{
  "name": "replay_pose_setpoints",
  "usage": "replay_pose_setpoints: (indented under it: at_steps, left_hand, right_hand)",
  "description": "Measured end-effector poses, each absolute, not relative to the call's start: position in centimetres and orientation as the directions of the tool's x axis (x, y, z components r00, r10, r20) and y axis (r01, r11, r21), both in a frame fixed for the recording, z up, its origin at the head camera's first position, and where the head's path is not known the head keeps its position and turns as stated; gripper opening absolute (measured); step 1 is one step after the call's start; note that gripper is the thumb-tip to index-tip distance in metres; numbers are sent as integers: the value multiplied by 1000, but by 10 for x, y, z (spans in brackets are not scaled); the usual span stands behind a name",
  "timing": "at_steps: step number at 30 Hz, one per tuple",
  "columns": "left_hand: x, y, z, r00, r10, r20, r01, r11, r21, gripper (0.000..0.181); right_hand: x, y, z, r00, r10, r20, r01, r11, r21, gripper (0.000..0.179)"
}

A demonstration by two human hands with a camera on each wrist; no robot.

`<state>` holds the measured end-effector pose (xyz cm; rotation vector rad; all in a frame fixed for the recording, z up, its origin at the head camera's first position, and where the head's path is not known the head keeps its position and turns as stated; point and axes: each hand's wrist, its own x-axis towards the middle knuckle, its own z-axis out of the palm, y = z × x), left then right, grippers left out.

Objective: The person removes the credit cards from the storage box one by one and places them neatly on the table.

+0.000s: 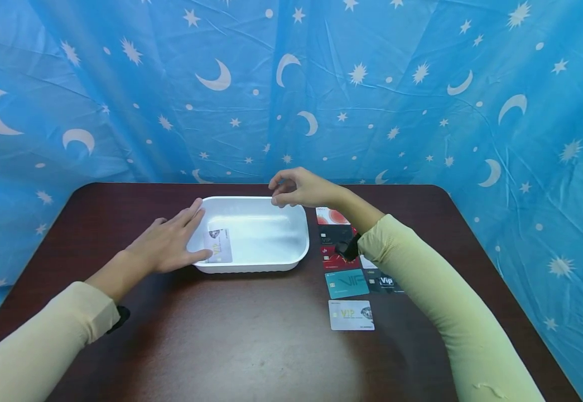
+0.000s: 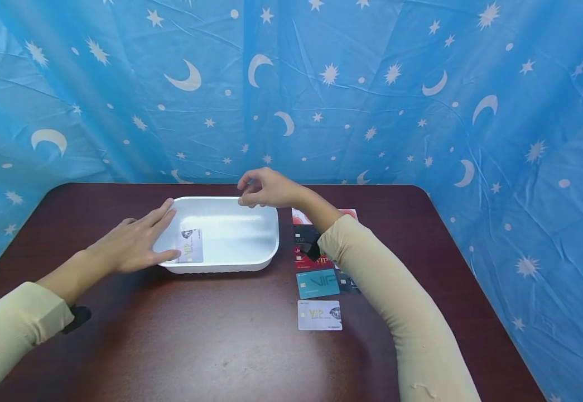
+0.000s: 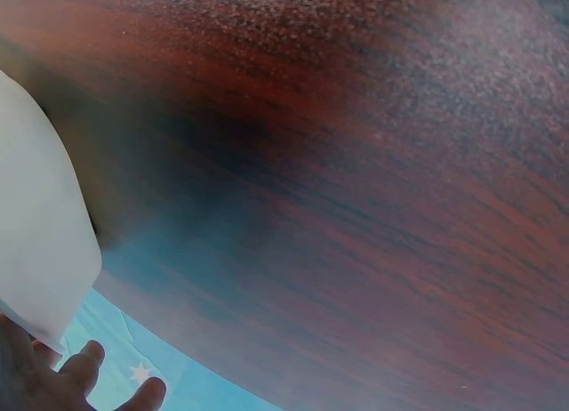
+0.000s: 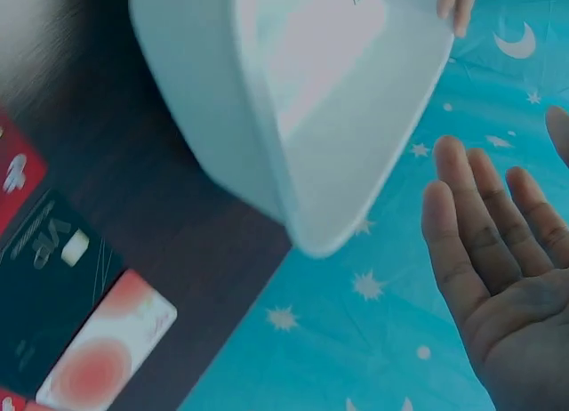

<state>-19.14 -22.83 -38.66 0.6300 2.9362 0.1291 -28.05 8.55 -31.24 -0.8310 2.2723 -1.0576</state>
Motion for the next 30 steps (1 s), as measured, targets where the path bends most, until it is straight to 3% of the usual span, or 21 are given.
replay_pose_setpoints:
  at_steps: [11, 30]
  left_hand:
    - [-192, -228, -387, -908, 396, -138, 383, 917, 113, 100]
    - [-193, -229, -388, -900, 420, -114, 412, 907, 93, 97]
  right_hand:
    - [-288, 28, -334, -595, -724, -349, -268, 588, -763, 45]
    - [-289, -36, -355, -611, -643, -463, -298, 728, -618, 42]
